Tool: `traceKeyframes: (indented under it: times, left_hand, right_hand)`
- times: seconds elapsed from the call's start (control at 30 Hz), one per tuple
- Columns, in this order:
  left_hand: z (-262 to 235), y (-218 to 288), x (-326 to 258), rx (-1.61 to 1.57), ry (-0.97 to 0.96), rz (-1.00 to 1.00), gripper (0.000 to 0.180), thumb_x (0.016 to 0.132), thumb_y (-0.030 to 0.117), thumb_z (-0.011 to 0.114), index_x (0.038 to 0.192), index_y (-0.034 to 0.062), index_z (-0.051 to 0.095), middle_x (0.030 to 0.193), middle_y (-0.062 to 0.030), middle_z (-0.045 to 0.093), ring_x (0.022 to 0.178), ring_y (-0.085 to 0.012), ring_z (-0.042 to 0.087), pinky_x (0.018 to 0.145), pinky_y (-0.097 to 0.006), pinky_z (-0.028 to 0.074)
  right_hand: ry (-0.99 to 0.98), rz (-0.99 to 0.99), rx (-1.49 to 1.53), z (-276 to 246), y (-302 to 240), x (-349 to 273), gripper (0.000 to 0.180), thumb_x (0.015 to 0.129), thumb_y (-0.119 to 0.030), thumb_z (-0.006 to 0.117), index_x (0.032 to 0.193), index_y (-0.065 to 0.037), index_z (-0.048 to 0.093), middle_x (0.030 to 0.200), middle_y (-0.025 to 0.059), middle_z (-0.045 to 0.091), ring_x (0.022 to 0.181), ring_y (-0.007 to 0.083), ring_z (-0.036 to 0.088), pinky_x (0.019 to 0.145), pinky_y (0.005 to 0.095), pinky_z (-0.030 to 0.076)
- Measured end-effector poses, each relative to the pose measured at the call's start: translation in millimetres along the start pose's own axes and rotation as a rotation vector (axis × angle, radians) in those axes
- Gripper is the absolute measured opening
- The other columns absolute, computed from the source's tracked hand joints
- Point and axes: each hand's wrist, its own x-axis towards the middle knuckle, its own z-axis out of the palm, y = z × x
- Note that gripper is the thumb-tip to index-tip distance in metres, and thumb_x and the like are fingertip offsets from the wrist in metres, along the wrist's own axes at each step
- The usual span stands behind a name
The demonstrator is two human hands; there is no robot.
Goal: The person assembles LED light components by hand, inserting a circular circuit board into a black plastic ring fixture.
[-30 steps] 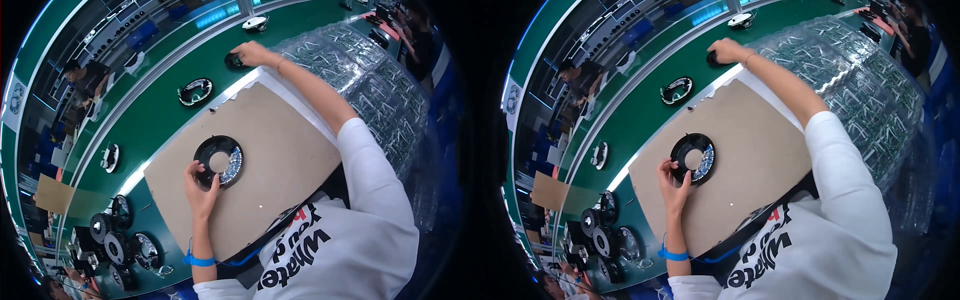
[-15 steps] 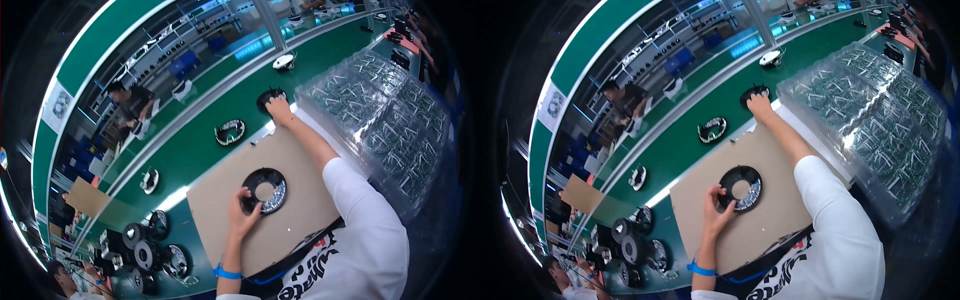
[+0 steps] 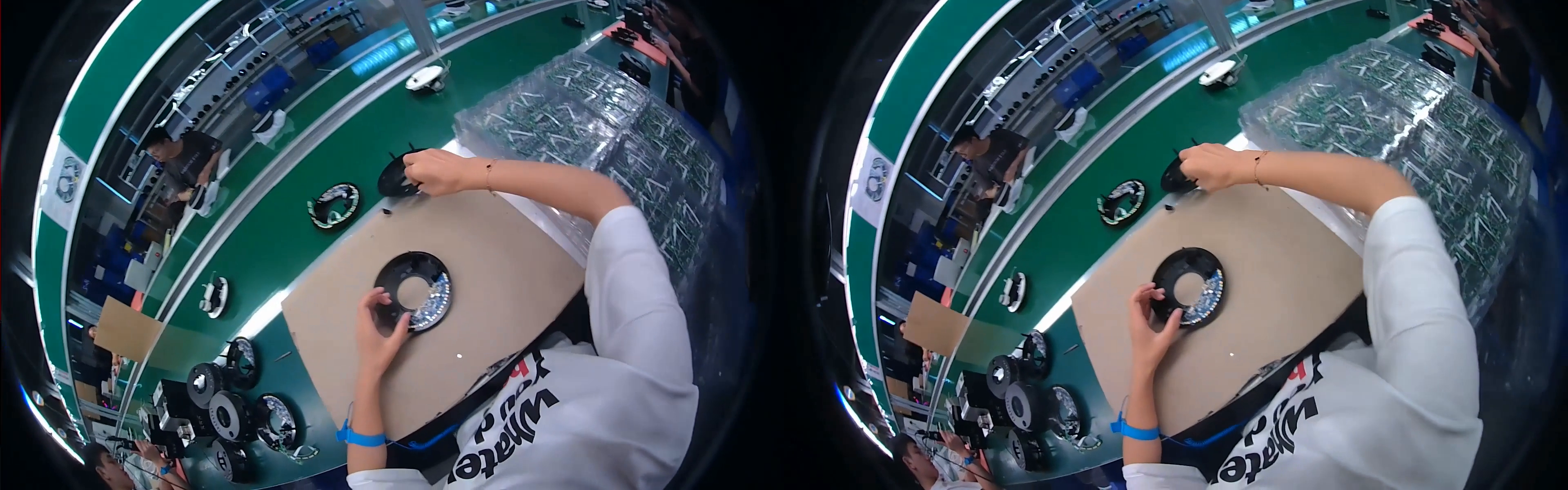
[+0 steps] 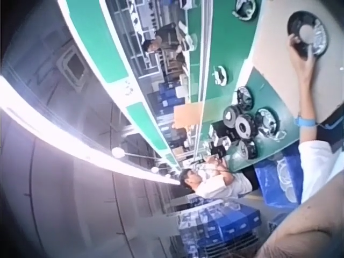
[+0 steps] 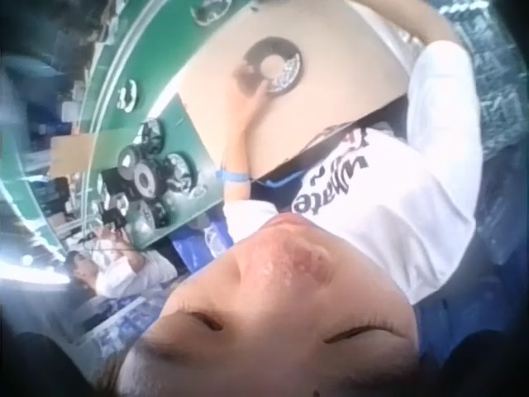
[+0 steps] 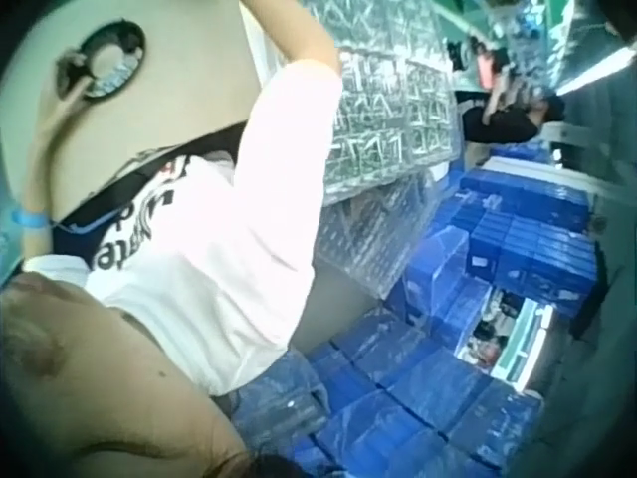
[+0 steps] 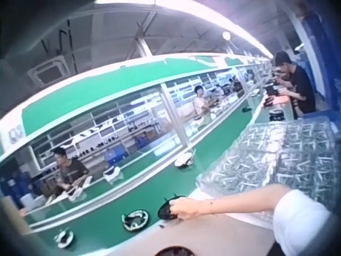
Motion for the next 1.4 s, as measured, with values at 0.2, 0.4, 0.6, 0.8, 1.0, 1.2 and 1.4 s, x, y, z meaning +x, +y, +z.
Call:
traceKeyframes:
  times: [0.2, 0.4, 0.6, 0.8, 1.0, 1.2, 1.4]
  left_hand:
    - [-0.5, 6.9, -0.6, 0.002, -0.021, -0.037, 0.056, 0.067, 0.001, 0.07, 0.116, 0.0017, 0.043, 0.099, -0.0093, 0.05, 0.095, -0.019, 0.05, 0.091, -0.031, 0.039]
    - [-0.7, 9.1, -2.8, -0.019, -0.025, -0.057, 0.057, 0.068, -0.001, 0.067, 0.118, 0.0016, 0.04, 0.102, -0.0102, 0.049, 0.097, -0.0191, 0.049, 0.095, -0.032, 0.036]
    - [2.9, 4.2, 0.7, -0.049, -0.072, -0.053, 0.06, 0.067, -0.003, 0.065, 0.12, 0.0041, 0.038, 0.106, -0.0111, 0.048, 0.098, -0.0188, 0.047, 0.097, -0.033, 0.034]
    - [3.2, 7.3, -3.1, -0.062, -0.072, -0.067, 0.061, 0.067, -0.004, 0.064, 0.121, 0.0057, 0.038, 0.104, -0.0103, 0.047, 0.099, -0.0193, 0.046, 0.099, -0.034, 0.032]
    - [8.5, 8.3, -0.9, -0.077, -0.079, -0.055, 0.061, 0.066, -0.004, 0.063, 0.121, 0.0055, 0.038, 0.099, -0.0093, 0.046, 0.101, -0.0205, 0.047, 0.099, -0.035, 0.032]
    - [10.5, 12.7, -1.1, -0.057, -0.094, -0.028, 0.062, 0.065, -0.004, 0.064, 0.12, 0.0053, 0.038, 0.097, -0.0091, 0.047, 0.098, -0.0207, 0.048, 0.098, -0.037, 0.033]
    - [10.6, 13.7, -0.1, -0.074, -0.139, 0.018, 0.065, 0.062, 0.002, 0.067, 0.121, 0.0048, 0.039, 0.09, -0.0073, 0.048, 0.089, -0.0185, 0.048, 0.092, -0.034, 0.036]
  right_hand:
    - [-0.169, -0.051, 0.033, -31.0, -56.1, -69.6, 0.011, 0.071, -0.003, 0.053, 0.082, -0.001, 0.055, 0.095, 0.0154, 0.05, 0.075, 0.0333, 0.054, 0.065, 0.043, 0.044]
    - [-0.244, 0.161, 0.059, -130.0, -55.4, -157.7, 0.029, 0.075, -0.006, 0.058, 0.104, -0.009, 0.06, 0.117, 0.0113, 0.049, 0.093, 0.0287, 0.055, 0.078, 0.039, 0.045]
    - [-0.706, 0.841, -0.045, -215.1, -60.4, -273.1, 0.032, 0.075, -0.02, 0.064, 0.104, -0.009, 0.058, 0.103, 0.0083, 0.056, 0.096, 0.0282, 0.055, 0.077, 0.0398, 0.046]
    - [-0.385, 1.168, -0.388, -224.6, -89.7, -349.6, 0.036, 0.074, -0.022, 0.066, 0.106, -0.01, 0.056, 0.096, 0.0093, 0.054, 0.092, 0.0289, 0.055, 0.075, 0.0392, 0.044]
    - [-0.105, 1.186, -0.391, -203.9, -79.8, -379.9, 0.023, 0.074, -0.019, 0.066, 0.088, -0.005, 0.056, 0.077, 0.0079, 0.056, 0.071, 0.0249, 0.055, 0.064, 0.0363, 0.043]
    - [-0.009, 1.178, -0.319, -204.6, -73.6, -369.6, 0.007, 0.072, -0.007, 0.059, 0.075, -0.001, 0.056, 0.059, 0.0084, 0.053, 0.06, 0.0224, 0.055, 0.057, 0.0333, 0.043]
    - [0.35, 1.146, -0.176, -220.9, -69.5, -356.1, 0.018, 0.077, -0.004, 0.057, 0.095, -0.004, 0.06, 0.066, 0.001, 0.051, 0.058, 0.0074, 0.048, 0.054, 0.024, 0.04]
